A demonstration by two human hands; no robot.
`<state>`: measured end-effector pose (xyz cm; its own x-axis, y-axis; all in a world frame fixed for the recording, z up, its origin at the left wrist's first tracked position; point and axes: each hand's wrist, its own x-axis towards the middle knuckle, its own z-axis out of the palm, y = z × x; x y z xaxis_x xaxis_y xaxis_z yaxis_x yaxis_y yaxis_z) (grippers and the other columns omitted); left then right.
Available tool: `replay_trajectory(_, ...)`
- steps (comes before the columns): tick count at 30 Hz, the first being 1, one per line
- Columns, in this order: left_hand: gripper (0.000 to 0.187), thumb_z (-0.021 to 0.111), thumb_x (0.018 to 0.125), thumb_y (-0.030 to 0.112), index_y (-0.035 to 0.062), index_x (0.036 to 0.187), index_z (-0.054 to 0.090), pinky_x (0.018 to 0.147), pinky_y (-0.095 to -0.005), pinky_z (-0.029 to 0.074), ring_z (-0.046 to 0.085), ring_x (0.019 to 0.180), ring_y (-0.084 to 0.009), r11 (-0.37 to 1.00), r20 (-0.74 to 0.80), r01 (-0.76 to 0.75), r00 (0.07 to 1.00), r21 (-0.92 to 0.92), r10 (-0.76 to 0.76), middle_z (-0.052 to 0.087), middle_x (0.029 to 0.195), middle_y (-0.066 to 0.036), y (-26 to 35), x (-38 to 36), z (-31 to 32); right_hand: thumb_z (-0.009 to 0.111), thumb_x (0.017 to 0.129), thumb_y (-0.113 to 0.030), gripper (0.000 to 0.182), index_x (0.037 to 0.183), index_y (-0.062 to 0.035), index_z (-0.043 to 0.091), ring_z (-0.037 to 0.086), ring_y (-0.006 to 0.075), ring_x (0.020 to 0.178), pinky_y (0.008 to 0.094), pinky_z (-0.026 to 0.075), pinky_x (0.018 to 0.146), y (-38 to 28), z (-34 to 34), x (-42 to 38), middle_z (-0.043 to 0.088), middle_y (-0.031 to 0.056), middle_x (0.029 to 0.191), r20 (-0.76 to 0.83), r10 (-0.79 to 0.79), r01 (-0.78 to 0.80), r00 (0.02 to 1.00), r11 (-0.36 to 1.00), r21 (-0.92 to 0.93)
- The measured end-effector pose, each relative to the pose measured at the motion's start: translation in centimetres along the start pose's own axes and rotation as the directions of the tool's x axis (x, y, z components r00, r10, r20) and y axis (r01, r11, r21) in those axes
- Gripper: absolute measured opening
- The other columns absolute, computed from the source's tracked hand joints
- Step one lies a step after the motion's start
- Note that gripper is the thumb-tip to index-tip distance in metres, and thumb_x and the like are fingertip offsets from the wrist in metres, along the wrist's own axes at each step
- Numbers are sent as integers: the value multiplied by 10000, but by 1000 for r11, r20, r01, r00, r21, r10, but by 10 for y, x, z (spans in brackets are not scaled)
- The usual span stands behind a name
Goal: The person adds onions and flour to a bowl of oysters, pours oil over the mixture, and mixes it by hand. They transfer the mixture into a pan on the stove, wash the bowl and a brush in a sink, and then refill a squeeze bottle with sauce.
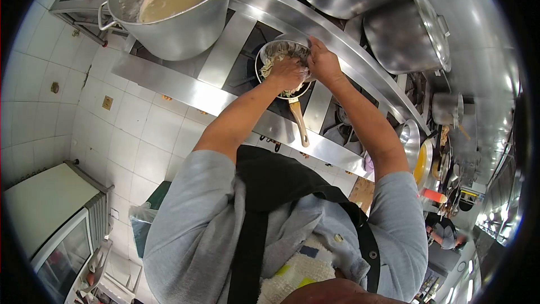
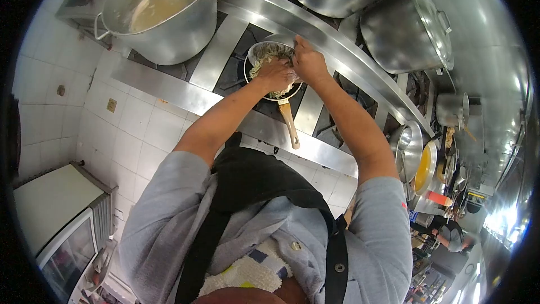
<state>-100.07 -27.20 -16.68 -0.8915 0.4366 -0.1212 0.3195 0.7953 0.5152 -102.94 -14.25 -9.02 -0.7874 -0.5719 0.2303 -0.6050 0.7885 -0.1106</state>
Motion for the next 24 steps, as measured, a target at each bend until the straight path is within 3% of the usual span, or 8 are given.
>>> replay_trajectory(3, 385, 440, 887, 280, 181, 1242, 552, 1029, -567, 313, 379, 1262, -344, 999, -87, 25, 996, 24, -23, 443, 1336, -101, -5, -5, 12, 586, 747, -87, 184, 902, -5, 531, 635, 341, 797, 403, 538, 671, 1, -1, 4, 524, 138, 1284, -35, -43, 42, 998, 998, -42)
replay_trajectory(6, 393, 469, 855, 180, 142, 1236, 554, 1054, -567, 279, 366, 1278, -352, 999, -52, 16, 999, 52, -14, 441, 1346, -108, -5, -10, 8, 584, 750, -87, 189, 915, -8, 534, 638, 339, 795, 405, 541, 666, 13, -2, 11, 530, 136, 1280, -89, -31, 24, 995, 997, -78)
replay_trajectory(9, 419, 497, 821, 119, 115, 1236, 555, 1082, -550, 238, 336, 1311, -346, 996, -96, 40, 994, -76, -47, 433, 1360, -118, -9, -13, 11, 584, 752, -85, 181, 907, -5, 535, 641, 338, 795, 407, 541, 670, 28, -7, 18, 531, 139, 1281, -205, -14, -5, 979, 996, -89)
replay_trajectory(12, 429, 475, 830, 115, 89, 1252, 542, 1101, -536, 205, 309, 1333, -334, 999, -267, -27, 963, 30, 34, 408, 1390, -138, -8, -33, 18, 584, 757, -84, 127, 841, -3, 534, 642, 339, 816, 411, 537, 681, 37, -23, 22, 549, 146, 1259, -301, 38, -67, 953, 994, -88)
replay_trajectory(13, 435, 434, 879, 177, 31, 1283, 508, 1121, -516, 152, 264, 1363, -330, 994, -153, 14, 988, 109, 2, 361, 1426, -181, -6, -37, 23, 584, 757, -83, 117, 827, -3, 534, 642, 339, 823, 411, 536, 686, 42, -27, 22, 555, 148, 1251, -321, 60, -90, 945, 993, -79)
replay_trajectory(17, 555, 339, 951, 363, -43, 1315, 447, 1143, -474, 49, 185, 1394, -340, 987, 18, 19, 1000, 157, -23, 267, 1475, -211, -3, -38, 32, 572, 759, -75, 94, 780, 4, 526, 636, 351, 856, 421, 522, 727, 42, -48, 22, 577, 169, 1214, -348, 154, -180, 925, 983, -43)
replay_trajectory(22, 634, 297, 957, 455, -39, 1333, 425, 1147, -456, 55, 179, 1396, -339, 987, 103, -28, 995, 157, 12, 263, 1480, -198, -11, -14, 38, 567, 761, -92, 137, 825, 29, 566, 635, 356, 871, 425, 524, 754, 60, -55, 17, 572, 164, 1223, -441, 121, -169, 889, 983, -71)
replay_trajectory(24, 649, 287, 957, 474, -32, 1343, 416, 1149, -443, 59, 180, 1397, -331, 986, 159, -53, 987, 158, 28, 264, 1479, -199, -11, -11, 29, 557, 766, -91, 141, 828, 35, 568, 629, 363, 889, 423, 520, 769, 57, -63, 13, 574, 169, 1218, -413, 188, -225, 891, 973, -43)
